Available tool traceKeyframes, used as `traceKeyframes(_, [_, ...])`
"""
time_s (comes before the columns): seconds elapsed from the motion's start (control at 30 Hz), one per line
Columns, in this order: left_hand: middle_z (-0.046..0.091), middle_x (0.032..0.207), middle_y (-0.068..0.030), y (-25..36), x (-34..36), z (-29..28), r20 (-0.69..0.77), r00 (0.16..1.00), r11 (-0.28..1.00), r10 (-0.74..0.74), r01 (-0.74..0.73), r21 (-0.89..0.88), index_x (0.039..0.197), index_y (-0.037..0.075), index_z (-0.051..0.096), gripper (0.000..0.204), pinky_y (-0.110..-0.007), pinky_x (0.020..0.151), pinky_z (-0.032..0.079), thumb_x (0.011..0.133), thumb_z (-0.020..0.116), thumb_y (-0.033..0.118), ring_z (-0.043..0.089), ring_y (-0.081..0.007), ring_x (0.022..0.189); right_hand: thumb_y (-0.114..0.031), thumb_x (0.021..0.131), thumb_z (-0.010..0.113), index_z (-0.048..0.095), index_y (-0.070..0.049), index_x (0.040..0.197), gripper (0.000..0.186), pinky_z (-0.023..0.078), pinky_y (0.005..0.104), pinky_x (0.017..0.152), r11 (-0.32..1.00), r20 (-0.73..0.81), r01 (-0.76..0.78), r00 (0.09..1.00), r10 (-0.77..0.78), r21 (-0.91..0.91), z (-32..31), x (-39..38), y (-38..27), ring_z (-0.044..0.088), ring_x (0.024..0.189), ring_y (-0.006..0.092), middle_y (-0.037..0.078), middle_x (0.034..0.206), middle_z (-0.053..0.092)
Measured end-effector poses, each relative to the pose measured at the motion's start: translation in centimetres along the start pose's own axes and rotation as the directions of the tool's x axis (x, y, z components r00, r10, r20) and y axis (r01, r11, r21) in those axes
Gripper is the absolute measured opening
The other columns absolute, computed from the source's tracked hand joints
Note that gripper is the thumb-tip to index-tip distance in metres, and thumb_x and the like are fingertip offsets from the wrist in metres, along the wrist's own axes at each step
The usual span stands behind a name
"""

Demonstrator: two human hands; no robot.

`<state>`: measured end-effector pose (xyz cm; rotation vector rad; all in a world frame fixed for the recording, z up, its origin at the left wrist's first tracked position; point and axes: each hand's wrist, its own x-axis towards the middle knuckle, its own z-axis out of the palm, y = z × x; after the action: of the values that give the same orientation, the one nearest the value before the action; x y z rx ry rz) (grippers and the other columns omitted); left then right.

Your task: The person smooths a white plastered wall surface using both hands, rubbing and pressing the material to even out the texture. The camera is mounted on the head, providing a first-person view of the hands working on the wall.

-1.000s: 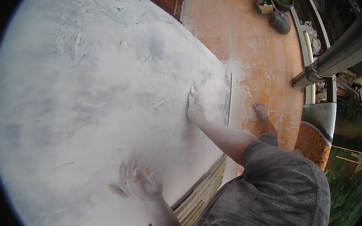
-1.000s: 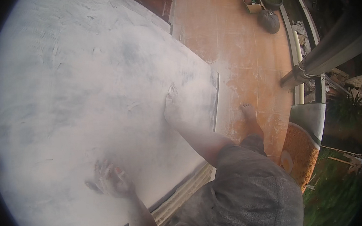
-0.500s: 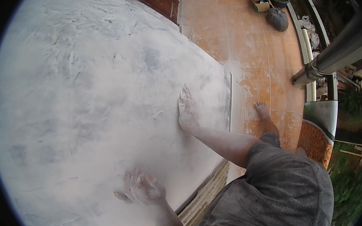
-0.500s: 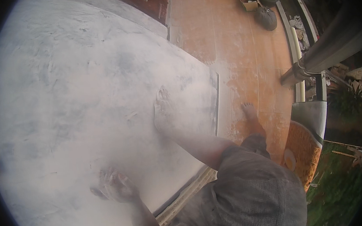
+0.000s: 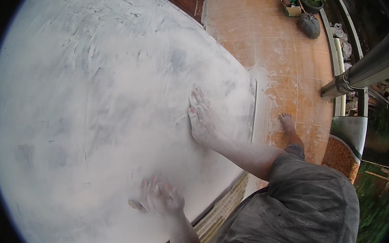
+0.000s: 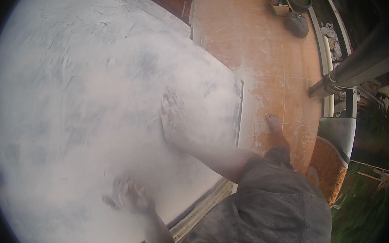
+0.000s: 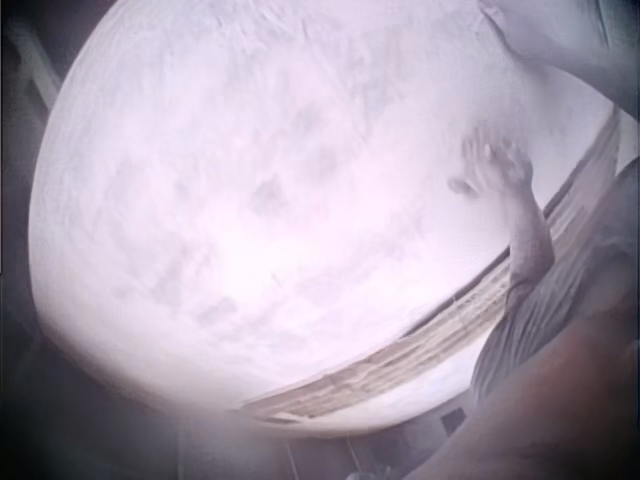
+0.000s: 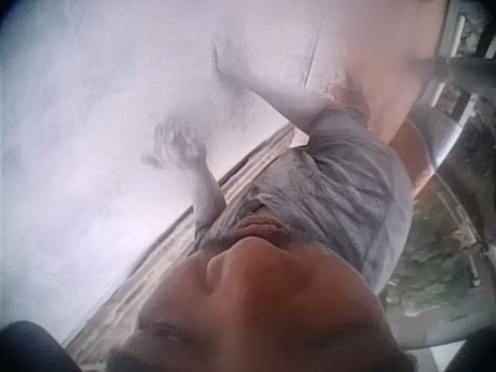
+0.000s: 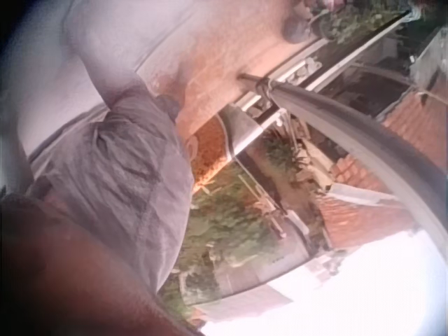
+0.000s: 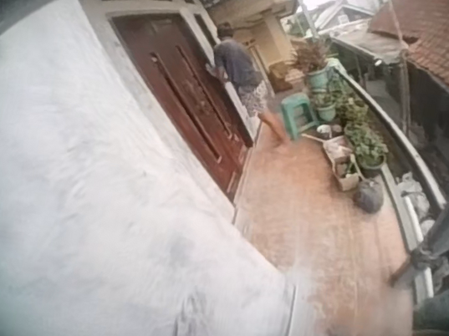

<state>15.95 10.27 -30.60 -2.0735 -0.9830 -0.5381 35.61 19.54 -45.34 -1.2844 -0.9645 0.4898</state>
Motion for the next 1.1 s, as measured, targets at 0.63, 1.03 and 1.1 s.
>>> traceKeyframes(0.63, [0.076, 0.104, 0.0007, 0.0, -0.2, 0.0, -0.008, 1.0, 0.999, 0.021, -0.021, -0.036, 0.102, 0.018, 0.067, 0.018, -0.06, 0.125, 0.015, 0.098, 0.06, 0.034, 0.066, -0.0294, 0.119, -0.02, 0.102, 0.06, 0.047, -0.01, 0.156, 0.056, 0.013, 0.0636, 0.127, 0.705, 0.051, 0.709, 0.704, -0.708, 0.01, 1.4, 13.6, -7.3, 0.024, 0.159, 0.0355, 0.011, 0.166, 0.039])
traceKeyframes(1.03, [0.076, 0.102, 0.0021, 0.2, -0.1, -0.2, 0.016, 1.0, 0.999, 0.02, -0.019, -0.044, 0.106, 0.018, 0.066, 0.017, -0.057, 0.127, 0.013, 0.099, 0.058, 0.032, 0.065, -0.0276, 0.119, -0.022, 0.1, 0.06, 0.049, -0.012, 0.154, 0.056, 0.01, 0.0667, 0.126, 0.688, 0.254, 0.721, 0.682, -0.686, -0.078, -0.4, 11.8, -4.1, 0.024, 0.159, 0.0381, 0.012, 0.166, 0.038])
traceKeyframes(1.1, [0.076, 0.102, 0.0019, 0.3, -0.1, -0.3, 0.034, 0.999, 0.998, -0.014, 0.016, -0.065, 0.106, 0.018, 0.066, 0.018, -0.057, 0.127, 0.011, 0.1, 0.057, 0.033, 0.065, -0.0276, 0.118, -0.022, 0.099, 0.061, 0.048, -0.012, 0.155, 0.059, 0.01, 0.0664, 0.126, 0.673, 0.158, 0.739, 0.67, -0.726, -0.038, 0.5, 13.9, -6.4, 0.024, 0.158, 0.0382, 0.013, 0.166, 0.038])
